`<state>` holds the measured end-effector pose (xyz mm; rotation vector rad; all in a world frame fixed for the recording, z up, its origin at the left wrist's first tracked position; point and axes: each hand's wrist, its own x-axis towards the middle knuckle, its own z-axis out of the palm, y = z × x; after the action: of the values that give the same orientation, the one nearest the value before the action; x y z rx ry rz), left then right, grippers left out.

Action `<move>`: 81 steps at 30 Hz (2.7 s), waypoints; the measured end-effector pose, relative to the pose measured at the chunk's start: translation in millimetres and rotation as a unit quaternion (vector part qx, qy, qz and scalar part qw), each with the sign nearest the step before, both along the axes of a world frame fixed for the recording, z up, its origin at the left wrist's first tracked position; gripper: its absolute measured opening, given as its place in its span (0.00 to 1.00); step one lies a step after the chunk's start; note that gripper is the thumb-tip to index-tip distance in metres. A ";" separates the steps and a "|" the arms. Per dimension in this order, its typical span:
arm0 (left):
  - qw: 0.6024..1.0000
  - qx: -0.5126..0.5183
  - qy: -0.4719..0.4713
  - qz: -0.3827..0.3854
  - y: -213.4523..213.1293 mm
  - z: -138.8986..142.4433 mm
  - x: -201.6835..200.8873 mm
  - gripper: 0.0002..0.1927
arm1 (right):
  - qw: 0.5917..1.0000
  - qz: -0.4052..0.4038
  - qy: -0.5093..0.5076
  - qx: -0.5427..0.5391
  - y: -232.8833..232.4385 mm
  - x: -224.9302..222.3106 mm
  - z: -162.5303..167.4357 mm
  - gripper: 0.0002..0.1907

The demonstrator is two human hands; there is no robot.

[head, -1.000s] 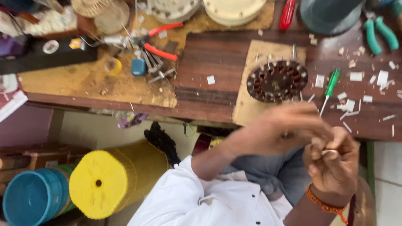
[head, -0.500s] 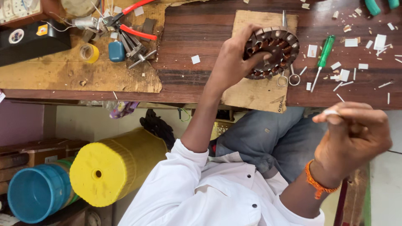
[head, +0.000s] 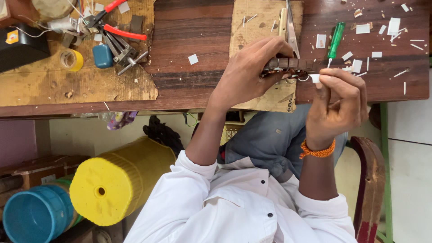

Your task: The person inserts small white rectangular pieces into slots on a circular copper-wound stator using a green screwdriver and scissors. They repeatedly cut the white pieces to size and press them into place around the stator's circumference.

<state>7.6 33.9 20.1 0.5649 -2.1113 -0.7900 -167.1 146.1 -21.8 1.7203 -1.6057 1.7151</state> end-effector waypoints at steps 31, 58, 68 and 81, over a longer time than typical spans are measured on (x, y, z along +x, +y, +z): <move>0.992 0.082 0.071 0.066 4.1 -20.8 -15.8 0.22 | 0.990 0.069 0.118 0.034 -24.3 -6.7 36.5 0.08; 0.996 0.075 0.039 0.020 9.1 -16.1 -12.9 0.27 | 0.974 0.087 0.128 0.164 -11.9 -6.2 74.4 0.08; 0.992 0.114 -0.024 0.039 10.0 -8.5 -4.2 0.17 | 0.968 0.127 0.093 0.194 -16.7 -9.6 80.7 0.06; 0.996 0.063 -0.058 0.025 18.7 3.7 8.7 0.18 | 0.939 0.173 0.227 0.191 -14.8 -12.4 96.6 0.09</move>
<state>16.3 52.6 23.8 0.7445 -2.1551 -0.8842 -179.5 131.4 74.8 2.4856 -1.5474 1.0298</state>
